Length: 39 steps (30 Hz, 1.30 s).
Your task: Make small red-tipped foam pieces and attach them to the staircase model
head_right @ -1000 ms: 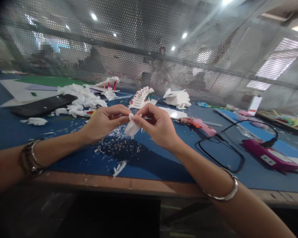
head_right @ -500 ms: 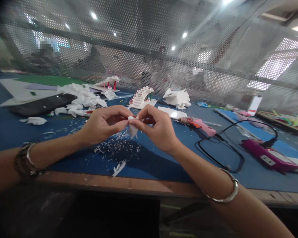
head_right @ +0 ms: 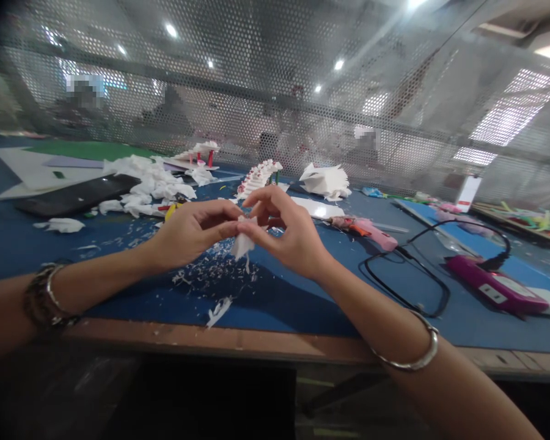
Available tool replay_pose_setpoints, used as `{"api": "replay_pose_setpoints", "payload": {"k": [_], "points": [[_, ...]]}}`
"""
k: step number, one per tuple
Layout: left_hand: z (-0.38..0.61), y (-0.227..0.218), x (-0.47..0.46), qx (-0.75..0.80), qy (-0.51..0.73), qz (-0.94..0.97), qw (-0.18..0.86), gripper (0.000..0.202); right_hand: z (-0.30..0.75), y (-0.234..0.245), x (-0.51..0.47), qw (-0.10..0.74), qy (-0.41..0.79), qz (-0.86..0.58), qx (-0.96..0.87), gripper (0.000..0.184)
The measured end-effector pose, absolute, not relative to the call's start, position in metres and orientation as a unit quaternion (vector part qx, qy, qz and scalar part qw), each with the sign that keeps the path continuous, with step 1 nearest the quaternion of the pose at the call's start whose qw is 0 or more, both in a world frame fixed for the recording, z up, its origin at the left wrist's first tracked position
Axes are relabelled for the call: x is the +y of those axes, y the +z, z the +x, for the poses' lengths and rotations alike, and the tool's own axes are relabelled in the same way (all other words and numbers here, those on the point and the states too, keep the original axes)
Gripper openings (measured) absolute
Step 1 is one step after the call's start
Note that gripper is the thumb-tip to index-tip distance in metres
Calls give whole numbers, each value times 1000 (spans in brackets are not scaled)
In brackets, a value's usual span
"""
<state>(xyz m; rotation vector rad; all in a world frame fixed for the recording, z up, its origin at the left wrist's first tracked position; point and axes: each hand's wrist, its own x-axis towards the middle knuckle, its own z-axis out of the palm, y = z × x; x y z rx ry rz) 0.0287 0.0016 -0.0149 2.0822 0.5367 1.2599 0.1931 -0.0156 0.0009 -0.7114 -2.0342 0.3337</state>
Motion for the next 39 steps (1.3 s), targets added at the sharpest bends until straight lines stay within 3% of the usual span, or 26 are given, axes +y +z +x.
{"api": "replay_pose_setpoints", "payload": {"k": [6,14,29,39], "points": [[25,-12,8,225,456,788,348,12,197,8,-20,374,5,-287,-882,13],[25,-16,17,216,441,780,388,12,199,10,-17,358,-65,-253,-896,8],[25,-16,19,237,431,780,386,9,200,14,-19,332,17,-305,-892,18],[24,-20,22,220,401,802,384,13,203,15,-16,303,-20,-296,-906,15]]}}
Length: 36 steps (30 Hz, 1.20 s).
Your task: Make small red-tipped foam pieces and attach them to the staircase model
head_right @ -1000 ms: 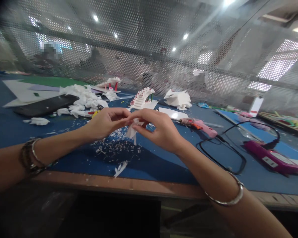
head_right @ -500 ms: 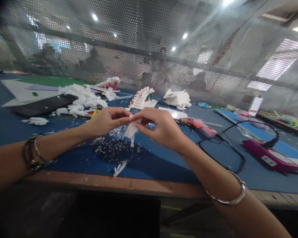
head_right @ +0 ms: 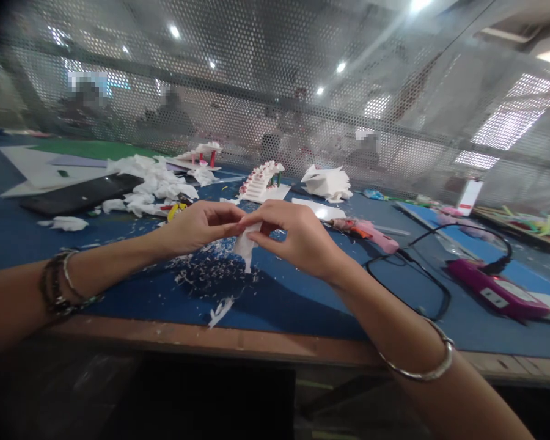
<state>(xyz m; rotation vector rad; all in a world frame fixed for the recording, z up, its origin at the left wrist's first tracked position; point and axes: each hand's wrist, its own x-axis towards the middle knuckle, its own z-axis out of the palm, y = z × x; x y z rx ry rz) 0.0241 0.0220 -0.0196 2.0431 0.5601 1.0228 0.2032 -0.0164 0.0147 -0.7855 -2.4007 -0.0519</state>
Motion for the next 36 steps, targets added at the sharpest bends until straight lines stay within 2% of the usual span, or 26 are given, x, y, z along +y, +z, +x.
{"api": "replay_pose_setpoints", "payload": {"k": [5,10,22,32,36], "points": [[23,-21,23,216,381,811,387,15,203,14,-17,279,-123,-268,-914,12],[24,-20,22,215,362,816,397,14,203,12,-18,261,-164,-250,-918,11],[27,-19,16,230,399,789,405,7,202,9,-16,308,-156,-291,-893,8],[28,-21,8,240,433,799,341,17,196,5,-15,354,-148,-319,-866,8],[28,-21,10,247,447,799,318,14,195,5,-16,372,-121,-322,-862,9]]}}
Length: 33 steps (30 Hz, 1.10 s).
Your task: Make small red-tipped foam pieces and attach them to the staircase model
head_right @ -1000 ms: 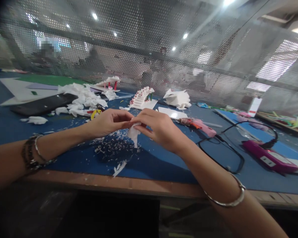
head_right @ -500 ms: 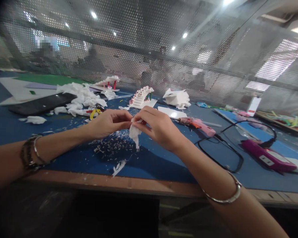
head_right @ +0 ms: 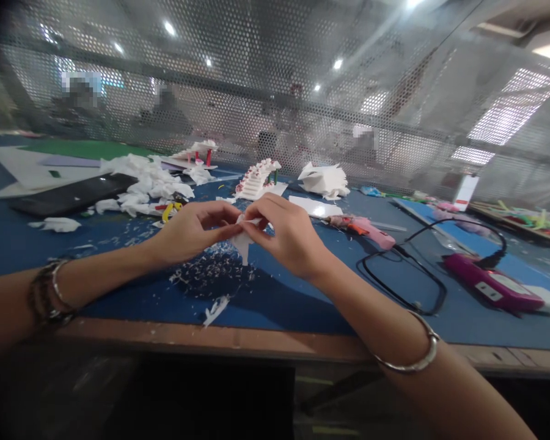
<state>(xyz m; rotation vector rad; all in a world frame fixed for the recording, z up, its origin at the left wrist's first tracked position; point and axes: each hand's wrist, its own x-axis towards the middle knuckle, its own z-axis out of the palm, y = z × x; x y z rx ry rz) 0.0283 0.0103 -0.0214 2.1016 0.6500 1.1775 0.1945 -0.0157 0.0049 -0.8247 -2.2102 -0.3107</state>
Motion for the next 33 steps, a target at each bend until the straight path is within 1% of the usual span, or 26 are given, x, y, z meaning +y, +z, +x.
{"api": "replay_pose_setpoints", "payload": {"k": [6,14,20,26,29,33], "points": [[27,-20,14,222,463,783,351,13,194,6,-17,433,22,-347,-832,8],[27,-20,13,196,480,764,384,10,195,5,-15,459,203,-336,-797,7],[26,-20,15,182,472,773,383,8,191,4,-17,466,220,-329,-791,9],[28,-20,12,170,508,751,385,10,190,1,-21,471,186,-306,-806,8],[29,-19,7,163,521,748,377,4,189,0,-21,494,174,-304,-796,8],[30,-18,4,161,524,753,364,6,188,-1,-19,519,174,-305,-779,10]]}}
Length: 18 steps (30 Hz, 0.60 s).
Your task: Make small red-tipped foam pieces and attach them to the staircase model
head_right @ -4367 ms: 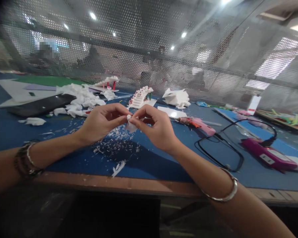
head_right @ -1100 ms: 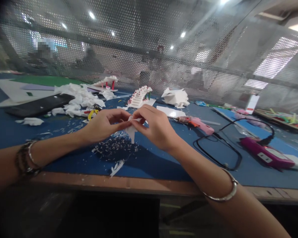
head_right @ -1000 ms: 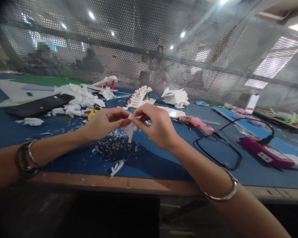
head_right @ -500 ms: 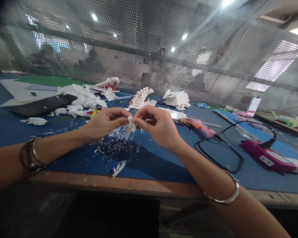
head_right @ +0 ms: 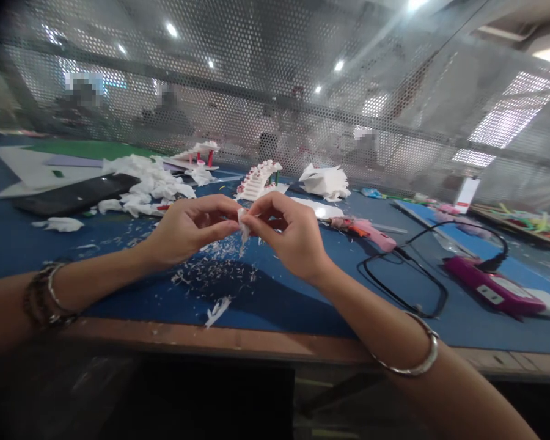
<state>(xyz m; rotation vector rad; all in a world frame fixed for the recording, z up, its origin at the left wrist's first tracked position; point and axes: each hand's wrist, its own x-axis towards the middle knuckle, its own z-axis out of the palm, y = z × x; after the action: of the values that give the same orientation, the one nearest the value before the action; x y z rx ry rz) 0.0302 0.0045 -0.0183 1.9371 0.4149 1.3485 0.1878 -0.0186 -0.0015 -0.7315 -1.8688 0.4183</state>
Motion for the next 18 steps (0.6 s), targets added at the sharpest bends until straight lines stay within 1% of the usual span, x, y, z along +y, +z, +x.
{"api": "replay_pose_setpoints", "payload": {"k": [4,6,7,10,11,13,15,18], "points": [[29,-18,7,164,526,749,368,6,189,-3,-17,501,174,-305,-791,9],[29,-18,9,171,517,750,375,6,192,-2,-17,485,144,-301,-808,5],[28,-17,10,176,511,751,378,6,194,-1,-17,476,116,-296,-820,5],[28,-15,11,200,494,757,378,7,199,2,-18,426,-6,-276,-861,16],[28,-15,11,207,489,760,375,7,200,3,-18,407,-48,-269,-872,17],[28,-14,11,218,482,764,369,8,201,5,-18,377,-112,-257,-883,12],[28,-14,11,226,476,769,362,9,202,7,-18,368,-146,-247,-884,9],[27,-14,11,234,460,779,356,11,202,7,-18,370,-180,-233,-881,8]]}}
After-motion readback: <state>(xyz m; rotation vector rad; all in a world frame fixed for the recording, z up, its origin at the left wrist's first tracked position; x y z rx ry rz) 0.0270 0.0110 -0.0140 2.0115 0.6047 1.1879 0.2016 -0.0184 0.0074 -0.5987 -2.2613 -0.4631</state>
